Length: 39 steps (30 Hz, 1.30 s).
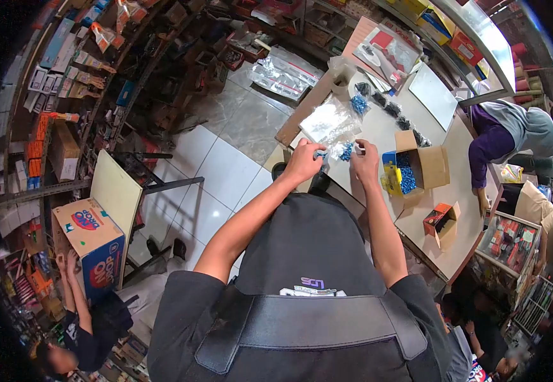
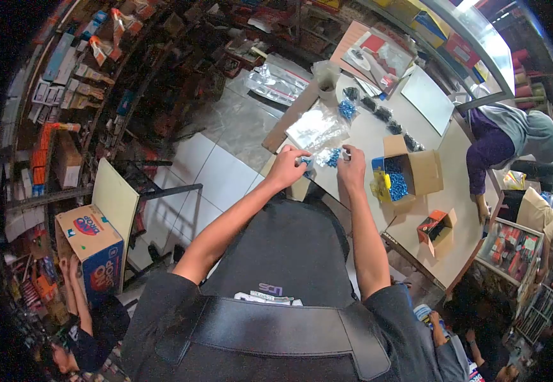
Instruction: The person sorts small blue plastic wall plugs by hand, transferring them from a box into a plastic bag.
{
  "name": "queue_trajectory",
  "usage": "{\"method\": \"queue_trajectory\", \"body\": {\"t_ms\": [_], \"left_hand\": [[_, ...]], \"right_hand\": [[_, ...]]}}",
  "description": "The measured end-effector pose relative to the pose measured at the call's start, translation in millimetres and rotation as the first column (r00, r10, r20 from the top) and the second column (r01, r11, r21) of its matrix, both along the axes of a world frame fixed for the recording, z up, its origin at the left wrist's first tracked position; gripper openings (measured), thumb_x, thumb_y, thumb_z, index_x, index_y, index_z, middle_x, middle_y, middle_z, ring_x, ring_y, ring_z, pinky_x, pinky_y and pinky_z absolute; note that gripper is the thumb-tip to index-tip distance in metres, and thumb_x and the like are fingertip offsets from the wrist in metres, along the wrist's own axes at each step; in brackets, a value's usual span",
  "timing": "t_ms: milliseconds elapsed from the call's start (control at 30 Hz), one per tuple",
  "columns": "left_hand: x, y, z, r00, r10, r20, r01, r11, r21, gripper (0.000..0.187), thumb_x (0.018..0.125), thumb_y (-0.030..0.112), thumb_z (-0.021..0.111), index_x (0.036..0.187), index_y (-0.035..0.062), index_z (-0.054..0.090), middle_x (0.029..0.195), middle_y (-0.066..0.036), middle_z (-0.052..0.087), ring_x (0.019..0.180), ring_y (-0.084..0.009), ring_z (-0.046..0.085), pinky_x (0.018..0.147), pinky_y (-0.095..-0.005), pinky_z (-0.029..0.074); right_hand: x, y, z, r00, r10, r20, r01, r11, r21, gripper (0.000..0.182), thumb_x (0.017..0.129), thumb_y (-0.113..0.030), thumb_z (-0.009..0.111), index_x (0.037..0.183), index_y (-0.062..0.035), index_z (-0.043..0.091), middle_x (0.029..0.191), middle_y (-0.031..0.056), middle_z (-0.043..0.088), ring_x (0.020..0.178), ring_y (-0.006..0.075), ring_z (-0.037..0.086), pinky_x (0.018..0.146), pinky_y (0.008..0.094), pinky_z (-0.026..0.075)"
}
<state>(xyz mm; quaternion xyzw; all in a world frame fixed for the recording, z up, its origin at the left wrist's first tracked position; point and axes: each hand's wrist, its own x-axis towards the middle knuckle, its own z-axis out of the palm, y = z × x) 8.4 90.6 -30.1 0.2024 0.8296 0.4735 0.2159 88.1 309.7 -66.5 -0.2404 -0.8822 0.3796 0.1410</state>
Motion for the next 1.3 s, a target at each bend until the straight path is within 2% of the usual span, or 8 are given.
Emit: {"method": "queue_trajectory", "body": {"t_ms": [167,600,700,800,867,1000,1067,1300], "left_hand": [[1.4,0.4,-2.4,0.999,0.033,0.006,-0.033,0.999,0.031,0.031,0.083,0.008,0.066,0.113,0.0053,0.075,0.104,-0.018,0.059,0.088,-0.0320,0.064,0.084,-0.0386,0.053],[4.8,3.9,1.8,0.998,0.062,0.001,-0.062,0.998,-0.032,0.030,0.085,0.006,0.065,0.114,0.0028,0.074,0.107,-0.016,0.059,0.090,-0.0281,0.067,0.079,-0.0344,0.060],[7.0,5.2,-1.4,0.995,0.104,0.003,-0.104,0.995,0.010,0.028,0.084,0.007,0.066,0.111,0.0057,0.075,0.105,-0.016,0.057,0.083,-0.0290,0.065,0.080,-0.0378,0.054],[6.9,6.6,-2.4,0.994,0.112,0.006,-0.112,0.994,0.007,0.027,0.084,0.007,0.066,0.110,0.0055,0.075,0.104,-0.016,0.057,0.082,-0.0288,0.065,0.080,-0.0378,0.054],[7.1,7.2,-2.3,0.993,0.114,0.014,-0.114,0.993,0.006,0.027,0.084,0.007,0.066,0.110,0.0055,0.075,0.104,-0.016,0.057,0.083,-0.0287,0.065,0.080,-0.0379,0.054],[5.4,10.4,-2.8,0.992,0.123,0.033,-0.123,0.992,0.004,0.027,0.084,0.007,0.066,0.110,0.0060,0.075,0.102,-0.015,0.056,0.082,-0.0285,0.065,0.079,-0.0380,0.054],[3.3,10.6,-2.2,0.994,0.101,0.036,-0.100,0.995,-0.023,0.028,0.085,0.007,0.066,0.112,0.0044,0.074,0.106,-0.016,0.057,0.090,-0.0288,0.065,0.081,-0.0364,0.057],[1.1,12.8,2.1,0.995,0.086,0.050,-0.083,0.995,-0.056,0.030,0.086,0.008,0.065,0.114,0.0032,0.074,0.109,-0.017,0.058,0.096,-0.0285,0.066,0.082,-0.0345,0.061]], "right_hand": [[-1.6,2.4,-2.4,0.984,0.155,0.090,-0.153,0.988,-0.034,0.043,0.077,-0.009,0.076,0.118,-0.0029,0.068,0.104,0.0164,0.066,0.082,0.0282,0.065,0.078,0.0369,0.055],[-15.7,9.4,-12.9,0.989,0.141,0.031,-0.141,0.990,-0.001,0.022,0.080,-0.008,0.073,0.098,0.0021,0.065,0.080,0.0174,0.068,0.070,0.0270,0.067,0.069,0.0363,0.054],[-13.2,10.7,-13.0,0.991,0.103,0.087,-0.092,0.989,-0.117,0.016,0.081,-0.007,0.070,0.094,0.0007,0.064,0.086,0.0211,0.068,0.080,0.0366,0.067,0.075,0.0422,0.053],[-11.6,11.8,-12.1,0.996,0.090,0.015,-0.086,0.984,-0.156,0.017,0.083,-0.007,0.071,0.096,0.0012,0.067,0.084,0.0191,0.069,0.076,0.0312,0.068,0.072,0.0389,0.054],[-7.7,15.5,-10.5,0.998,0.052,-0.019,-0.055,0.960,-0.275,0.020,0.085,-0.008,0.074,0.102,0.0005,0.070,0.082,0.0093,0.072,0.072,0.0145,0.066,0.070,0.0314,0.054],[-7.9,22.4,-8.6,0.999,0.020,0.041,-0.006,0.951,-0.309,0.018,0.086,-0.007,0.074,0.102,-0.0002,0.071,0.081,0.0064,0.071,0.074,0.0130,0.067,0.069,0.0288,0.055],[-8.2,25.3,-6.4,0.993,-0.035,0.114,0.093,0.824,-0.559,0.016,0.089,-0.006,0.072,0.104,0.0012,0.071,0.083,0.0066,0.071,0.075,0.0127,0.067,0.066,0.0257,0.055],[-8.0,37.2,-14.0,0.993,-0.097,0.074,0.118,0.608,-0.785,0.023,0.096,-0.007,0.068,0.116,0.0045,0.067,0.091,0.0103,0.071,0.075,0.0125,0.067,0.064,0.0240,0.055]]}}
